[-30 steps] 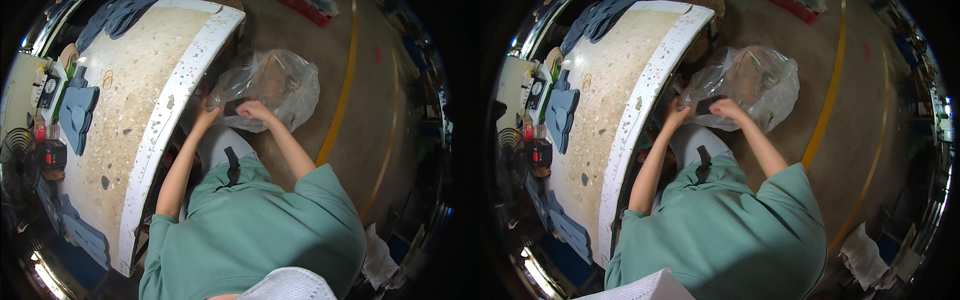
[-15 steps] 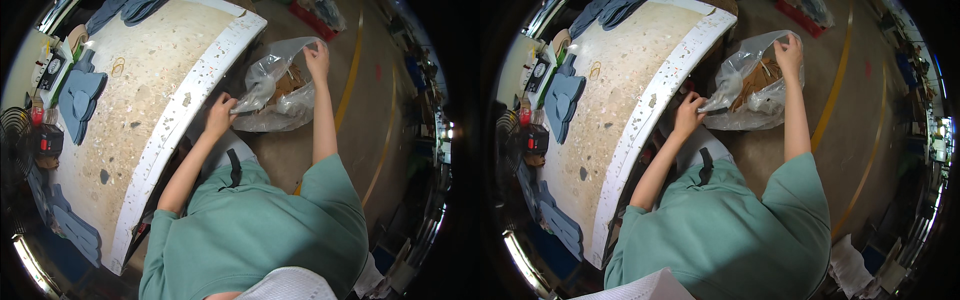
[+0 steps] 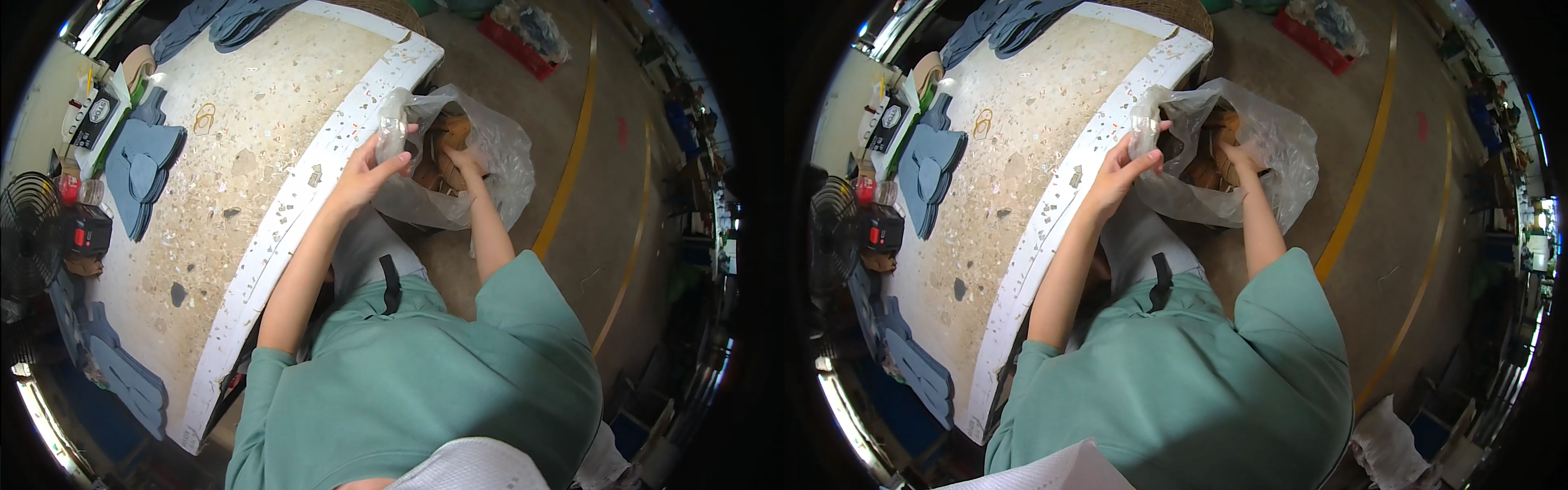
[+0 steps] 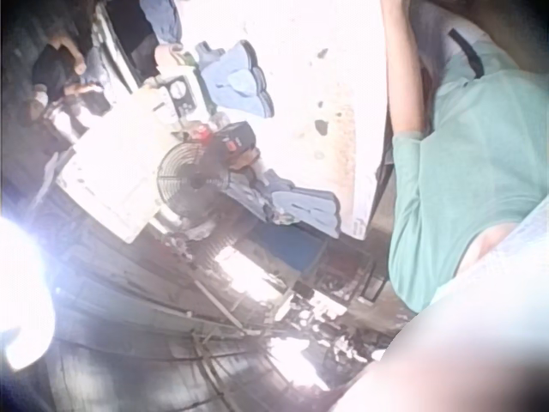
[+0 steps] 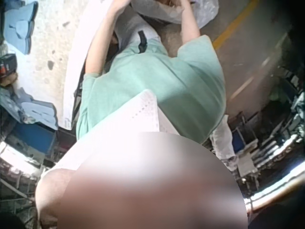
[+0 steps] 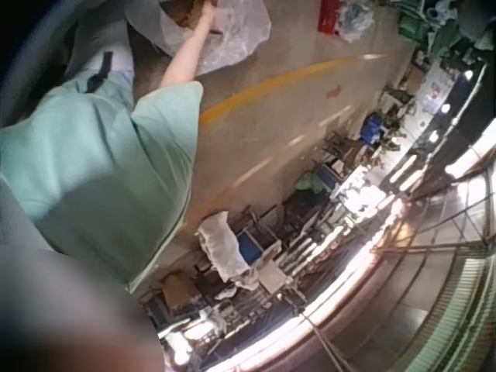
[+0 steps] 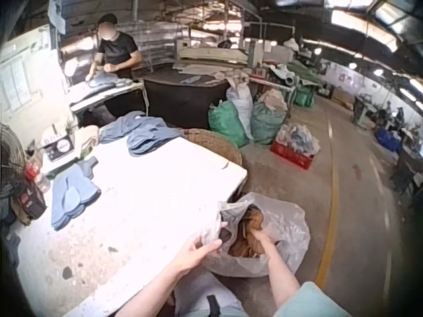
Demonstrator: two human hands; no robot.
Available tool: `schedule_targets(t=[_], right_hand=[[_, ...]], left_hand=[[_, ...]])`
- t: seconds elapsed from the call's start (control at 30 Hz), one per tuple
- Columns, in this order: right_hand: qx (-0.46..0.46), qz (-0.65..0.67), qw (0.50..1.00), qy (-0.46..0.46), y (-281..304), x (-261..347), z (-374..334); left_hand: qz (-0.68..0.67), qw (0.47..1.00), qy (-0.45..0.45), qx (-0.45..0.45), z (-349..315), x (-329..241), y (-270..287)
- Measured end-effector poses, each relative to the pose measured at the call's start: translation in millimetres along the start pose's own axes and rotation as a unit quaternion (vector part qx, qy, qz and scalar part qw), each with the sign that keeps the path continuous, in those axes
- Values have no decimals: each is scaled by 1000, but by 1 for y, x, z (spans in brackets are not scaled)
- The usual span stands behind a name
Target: The person folds brown cardboard pieces in half, stacks them, and ties the stacks with rubber bands. They then place the tied bundles into a clear plastic bag on the table.
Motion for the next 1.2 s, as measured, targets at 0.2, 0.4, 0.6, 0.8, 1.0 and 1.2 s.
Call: schedule_targets(t=[0.2, 0.4, 0.6, 0.8, 1.0, 1.2], right_hand=[[160, 75, 984, 32, -22, -41, 27], [-156, -162, 973, 56, -13, -32, 12], [247, 15, 968, 53, 55, -16, 29], [116, 204, 965, 116, 194, 15, -55], [242, 419, 867, 121, 265, 8, -121], [173, 509, 822, 189, 339, 57, -152]], left_hand=[[-45, 999, 16, -19, -1, -4, 7], [-72, 997, 7, 5, 0, -7, 5], [-57, 998, 11, 0, -7, -9, 9], [-63, 998, -5, 25, -4, -6, 8], [-115, 993, -24, -19, -4, -6, 13], [-164, 985, 2, -45, -3, 1, 16]])
Point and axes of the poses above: each hand's wrist, its own z-axis towards the middle knuckle, its own y-axis out of the back of the hand, x = y × z, the point moved 5 cm from there along z, towards the middle knuckle, and after that the axes turned 8 degrees about -z, right-handed, at the moved point
